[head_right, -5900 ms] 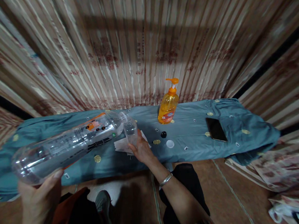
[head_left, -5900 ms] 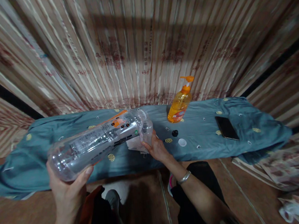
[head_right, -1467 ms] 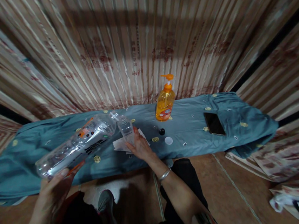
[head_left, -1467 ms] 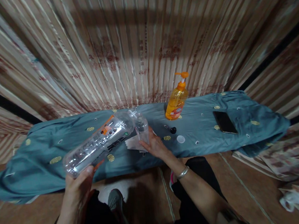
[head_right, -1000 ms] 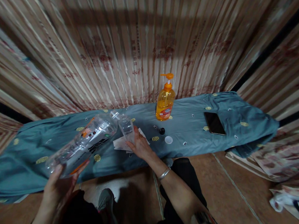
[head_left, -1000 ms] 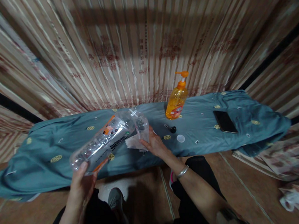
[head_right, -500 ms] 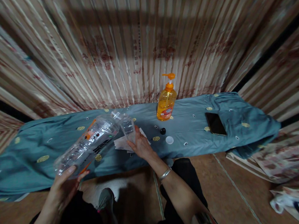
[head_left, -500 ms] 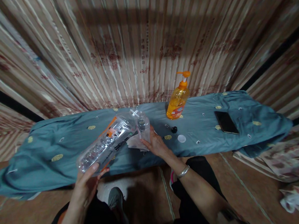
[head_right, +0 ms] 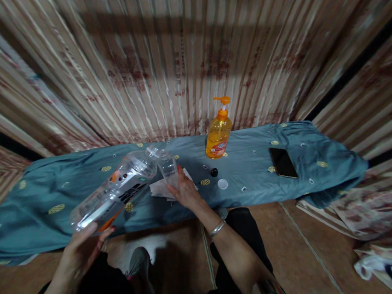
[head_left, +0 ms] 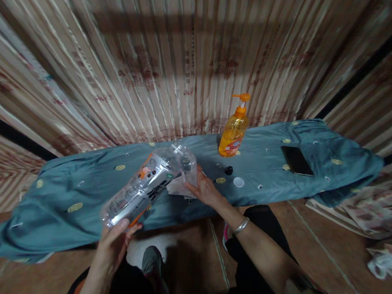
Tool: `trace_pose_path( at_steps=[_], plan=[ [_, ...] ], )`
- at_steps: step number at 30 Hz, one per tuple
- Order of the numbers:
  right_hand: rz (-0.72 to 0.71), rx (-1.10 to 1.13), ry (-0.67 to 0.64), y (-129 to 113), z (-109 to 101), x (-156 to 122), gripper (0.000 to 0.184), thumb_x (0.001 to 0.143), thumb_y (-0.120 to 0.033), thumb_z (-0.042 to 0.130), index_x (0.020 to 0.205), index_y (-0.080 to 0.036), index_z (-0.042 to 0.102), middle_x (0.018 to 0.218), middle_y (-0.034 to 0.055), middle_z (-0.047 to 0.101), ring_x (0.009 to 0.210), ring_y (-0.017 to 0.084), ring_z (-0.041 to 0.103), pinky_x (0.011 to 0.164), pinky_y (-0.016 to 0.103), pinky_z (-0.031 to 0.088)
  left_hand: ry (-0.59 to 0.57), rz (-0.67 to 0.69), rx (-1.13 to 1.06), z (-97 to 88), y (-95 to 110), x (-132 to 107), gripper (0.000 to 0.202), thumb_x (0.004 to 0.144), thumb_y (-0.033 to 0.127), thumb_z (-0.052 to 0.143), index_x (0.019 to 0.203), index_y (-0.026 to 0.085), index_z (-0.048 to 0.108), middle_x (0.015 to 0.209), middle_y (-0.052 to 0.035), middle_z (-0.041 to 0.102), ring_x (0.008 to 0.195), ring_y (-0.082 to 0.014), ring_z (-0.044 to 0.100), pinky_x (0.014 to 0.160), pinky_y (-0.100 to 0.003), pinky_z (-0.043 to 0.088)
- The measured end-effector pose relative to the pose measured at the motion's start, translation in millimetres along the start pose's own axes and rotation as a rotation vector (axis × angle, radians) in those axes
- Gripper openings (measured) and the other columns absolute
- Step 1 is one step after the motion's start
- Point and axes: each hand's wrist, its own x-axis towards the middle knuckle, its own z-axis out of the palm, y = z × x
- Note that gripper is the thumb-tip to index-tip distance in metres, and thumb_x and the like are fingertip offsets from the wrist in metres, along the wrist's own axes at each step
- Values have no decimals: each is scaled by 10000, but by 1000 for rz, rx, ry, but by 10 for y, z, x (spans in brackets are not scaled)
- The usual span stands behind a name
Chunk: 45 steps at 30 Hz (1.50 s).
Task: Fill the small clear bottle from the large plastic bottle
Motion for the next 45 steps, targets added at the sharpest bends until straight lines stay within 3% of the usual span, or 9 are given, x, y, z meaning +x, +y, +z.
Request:
trace_pose_path(
  at_steps=[5, 12, 19, 24, 33, 39, 45],
  plan=[
    [1, 14, 9, 14, 2, -3, 820, 936, -403, 636, 1588, -114, 233, 1452, 222, 607, 1288, 347, 650, 1073, 515, 552, -24, -21, 10, -104, -49, 44, 856, 368, 153, 971, 1180, 218, 707, 950, -31, 784, 793, -233, 720, 590, -282, 649],
    [11, 16, 1, 12, -1, -3, 824, 938, -414, 634, 1585, -86, 242, 1445, 246, 605, 1291, 346, 648, 1076, 511, 550, -99, -11, 13, -226, -63, 94, 802, 500, 237, 973, 1246, 260, 682, 1198, -73, 764, 955, -284, 741, 663, -320, 666],
    [3, -17, 4, 22, 29, -3, 847, 940, -405, 631, 1587, -45, 218, 1469, 274, 580, 1330, 352, 624, 1120, 496, 518, -162, -14, -13, -205, -39, 102, 836, 547, 294, 959, 1321, 269, 645, 1283, -124, 735, 1095, -398, 725, 819, -468, 662],
    [0, -21, 19, 1, 10, -9, 822, 942, -402, 632, 1588, -97, 225, 1444, 246, 613, 1294, 341, 651, 1071, 499, 555, -161, 55, -17, -173, -25, 92, 825, 565, 304, 950, 1333, 302, 646, 1353, -99, 705, 1185, -393, 687, 928, -516, 627],
    [12, -31, 13, -52, -25, -6, 794, 930, -413, 650, 1567, -116, 280, 1396, 225, 655, 1251, 336, 679, 1052, 502, 566, -125, 45, 19, -268, -49, 130, 745, 537, 386, 959, 1226, 246, 712, 1132, -99, 784, 1098, -385, 722, 745, -399, 678],
    [45, -27, -13, -113, -58, -1, 790, 937, -401, 639, 1568, -93, 278, 1410, 243, 640, 1280, 351, 660, 1068, 514, 558, -116, 56, 13, -274, -35, 141, 759, 521, 374, 958, 1227, 272, 701, 1148, -73, 776, 993, -336, 742, 643, -342, 668],
    [68, -52, -30, -154, -72, 8, 803, 938, -380, 654, 1564, -55, 270, 1376, 259, 658, 1251, 360, 677, 1042, 507, 574, -100, 83, 34, -290, -16, 139, 678, 573, 381, 939, 1204, 304, 702, 1297, -48, 702, 906, -246, 705, 538, -248, 607]
  ],
)
